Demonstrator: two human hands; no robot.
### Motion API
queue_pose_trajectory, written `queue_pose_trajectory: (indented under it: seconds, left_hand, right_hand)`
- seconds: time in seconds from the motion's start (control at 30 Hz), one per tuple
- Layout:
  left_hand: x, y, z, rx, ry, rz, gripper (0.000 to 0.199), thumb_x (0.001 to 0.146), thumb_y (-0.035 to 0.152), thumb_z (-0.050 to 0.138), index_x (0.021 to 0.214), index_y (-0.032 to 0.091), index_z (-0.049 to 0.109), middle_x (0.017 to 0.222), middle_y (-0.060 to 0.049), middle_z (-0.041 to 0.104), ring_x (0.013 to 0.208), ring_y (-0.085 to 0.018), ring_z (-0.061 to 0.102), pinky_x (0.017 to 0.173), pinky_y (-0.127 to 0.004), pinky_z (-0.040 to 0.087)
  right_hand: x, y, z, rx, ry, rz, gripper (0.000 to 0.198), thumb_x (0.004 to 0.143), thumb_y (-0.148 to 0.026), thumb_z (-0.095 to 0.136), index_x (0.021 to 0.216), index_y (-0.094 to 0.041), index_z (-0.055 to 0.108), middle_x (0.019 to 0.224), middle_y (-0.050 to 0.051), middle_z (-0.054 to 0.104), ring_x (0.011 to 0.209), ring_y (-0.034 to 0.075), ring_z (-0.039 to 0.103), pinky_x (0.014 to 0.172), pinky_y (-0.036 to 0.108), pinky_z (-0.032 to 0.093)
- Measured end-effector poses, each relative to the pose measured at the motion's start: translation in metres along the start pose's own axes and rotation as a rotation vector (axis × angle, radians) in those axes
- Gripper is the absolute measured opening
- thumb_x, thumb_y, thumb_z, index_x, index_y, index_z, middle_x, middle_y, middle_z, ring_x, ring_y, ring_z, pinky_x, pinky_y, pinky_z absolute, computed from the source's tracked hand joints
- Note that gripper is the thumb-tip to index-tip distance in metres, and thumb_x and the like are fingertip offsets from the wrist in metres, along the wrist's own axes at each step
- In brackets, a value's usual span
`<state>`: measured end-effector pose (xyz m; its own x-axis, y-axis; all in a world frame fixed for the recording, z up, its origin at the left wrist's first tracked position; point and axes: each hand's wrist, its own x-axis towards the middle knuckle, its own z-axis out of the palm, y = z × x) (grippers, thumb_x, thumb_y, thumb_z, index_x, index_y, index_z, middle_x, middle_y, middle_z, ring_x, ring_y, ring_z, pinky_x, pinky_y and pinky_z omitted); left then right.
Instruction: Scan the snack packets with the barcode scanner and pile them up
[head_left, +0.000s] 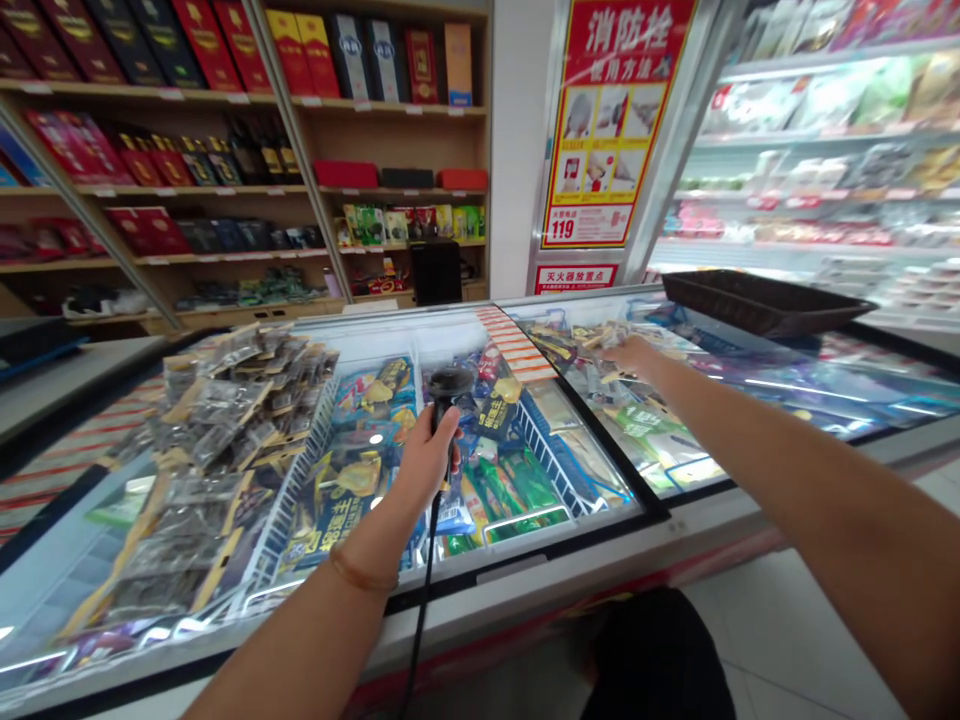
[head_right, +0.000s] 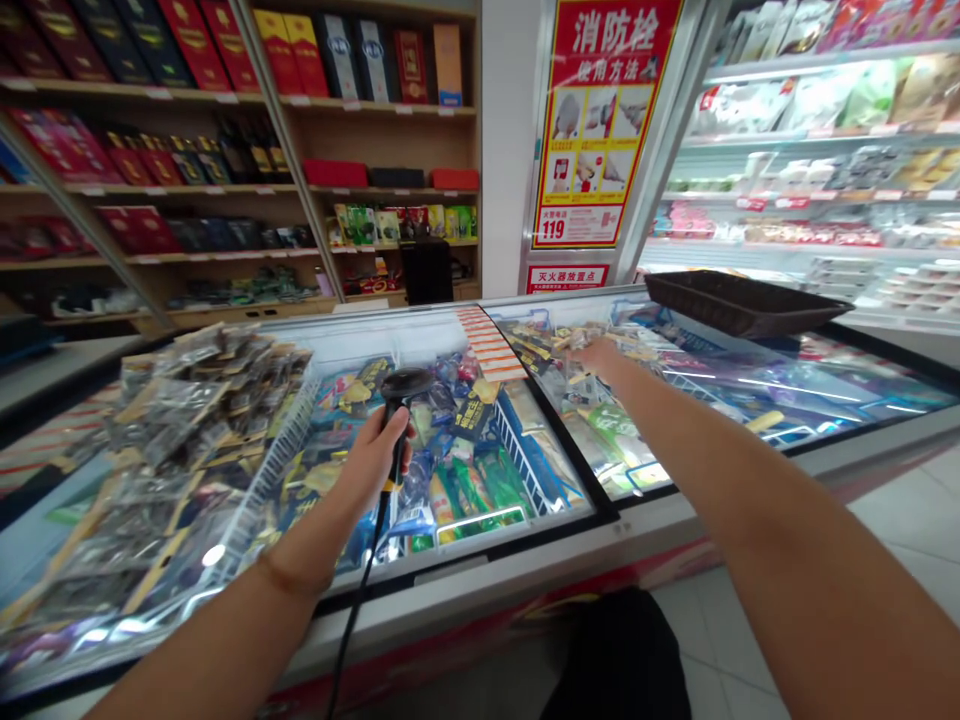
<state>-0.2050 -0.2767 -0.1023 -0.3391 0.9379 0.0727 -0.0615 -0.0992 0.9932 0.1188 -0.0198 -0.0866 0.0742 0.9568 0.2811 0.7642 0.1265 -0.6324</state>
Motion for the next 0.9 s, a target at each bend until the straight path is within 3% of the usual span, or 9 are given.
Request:
queue_pose_trajectory:
  seconds: [0.1, 0.17, 0.23, 0.33, 0.43, 0.53, 0.7, 0.9]
  left_hand:
    - [0.000, 0.001, 0.001, 0.019, -0.049, -0.012, 0.054, 0.071, 0.068, 0.074, 0.087, 0.022, 0.053, 0.069, 0.004, 0.059, 0.041, -0.008, 0.048, 0.037, -0.022, 0.038]
    - [0.001, 0.001, 0.001, 0.026, -0.073, -0.017, 0.055, 0.070, 0.069, 0.075, 0.088, 0.022, 0.053, 0.067, 0.005, 0.059, 0.040, -0.008, 0.048, 0.037, -0.022, 0.037]
    - [0.002, 0.001, -0.001, 0.026, -0.088, -0.023, 0.056, 0.070, 0.071, 0.074, 0.088, 0.022, 0.053, 0.065, 0.005, 0.058, 0.040, -0.008, 0.048, 0.037, -0.022, 0.037]
    - [0.002, -0.001, -0.002, 0.033, -0.090, -0.033, 0.059, 0.068, 0.074, 0.073, 0.088, 0.022, 0.053, 0.063, 0.006, 0.056, 0.039, -0.009, 0.047, 0.037, -0.022, 0.036]
    - [0.003, -0.003, -0.003, 0.051, -0.089, -0.028, 0.060, 0.070, 0.075, 0.072, 0.091, 0.022, 0.052, 0.065, 0.005, 0.057, 0.040, -0.009, 0.047, 0.036, -0.023, 0.037]
    - [0.002, -0.004, -0.003, 0.070, -0.086, -0.016, 0.058, 0.073, 0.073, 0.070, 0.092, 0.022, 0.051, 0.069, 0.005, 0.058, 0.041, -0.009, 0.048, 0.037, -0.023, 0.038]
    - [0.001, -0.001, -0.005, 0.117, -0.075, 0.003, 0.054, 0.077, 0.071, 0.068, 0.092, 0.022, 0.051, 0.070, 0.004, 0.057, 0.041, -0.008, 0.047, 0.038, -0.023, 0.039]
    - [0.002, -0.001, -0.007, 0.169, -0.069, 0.000, 0.051, 0.079, 0.069, 0.066, 0.089, 0.022, 0.050, 0.069, 0.004, 0.057, 0.041, -0.009, 0.048, 0.036, -0.023, 0.039]
  right_hand:
    - [-0.006, -0.035, 0.020, 0.191, -0.119, 0.024, 0.010, 0.090, -0.027, 0.067, 0.088, -0.017, 0.066, 0.076, 0.005, 0.074, 0.071, 0.018, 0.070, 0.069, 0.029, 0.054]
    - [-0.015, -0.066, 0.043, 0.486, -0.191, 0.028, 0.011, 0.093, -0.027, 0.063, 0.100, -0.019, 0.066, 0.086, 0.004, 0.077, 0.077, 0.017, 0.072, 0.074, 0.029, 0.056]
    - [-0.027, -0.099, 0.071, 0.869, -0.261, 0.043, 0.015, 0.090, -0.028, 0.065, 0.103, -0.021, 0.064, 0.089, 0.002, 0.077, 0.081, 0.018, 0.073, 0.079, 0.032, 0.058]
    - [-0.046, -0.141, 0.114, 1.110, -0.342, 0.073, 0.021, 0.082, -0.028, 0.072, 0.100, -0.020, 0.064, 0.081, 0.001, 0.075, 0.075, 0.018, 0.072, 0.075, 0.031, 0.059]
    - [-0.062, -0.163, 0.147, 1.145, -0.379, 0.078, 0.024, 0.077, -0.029, 0.075, 0.095, -0.019, 0.064, 0.073, -0.001, 0.071, 0.069, 0.015, 0.069, 0.069, 0.027, 0.058]
    - [-0.070, -0.165, 0.165, 1.093, -0.363, 0.013, 0.035, 0.073, -0.040, 0.079, 0.097, -0.019, 0.065, 0.074, -0.001, 0.070, 0.070, 0.016, 0.068, 0.065, 0.026, 0.056]
    - [-0.069, -0.156, 0.170, 1.126, -0.393, -0.029, 0.049, 0.070, -0.054, 0.080, 0.104, -0.022, 0.064, 0.088, 0.002, 0.074, 0.080, 0.018, 0.071, 0.070, 0.029, 0.058]
    - [-0.067, -0.156, 0.170, 1.049, -0.338, -0.012, 0.050, 0.072, -0.059, 0.078, 0.101, -0.022, 0.060, 0.095, 0.004, 0.073, 0.087, 0.021, 0.071, 0.075, 0.034, 0.060]
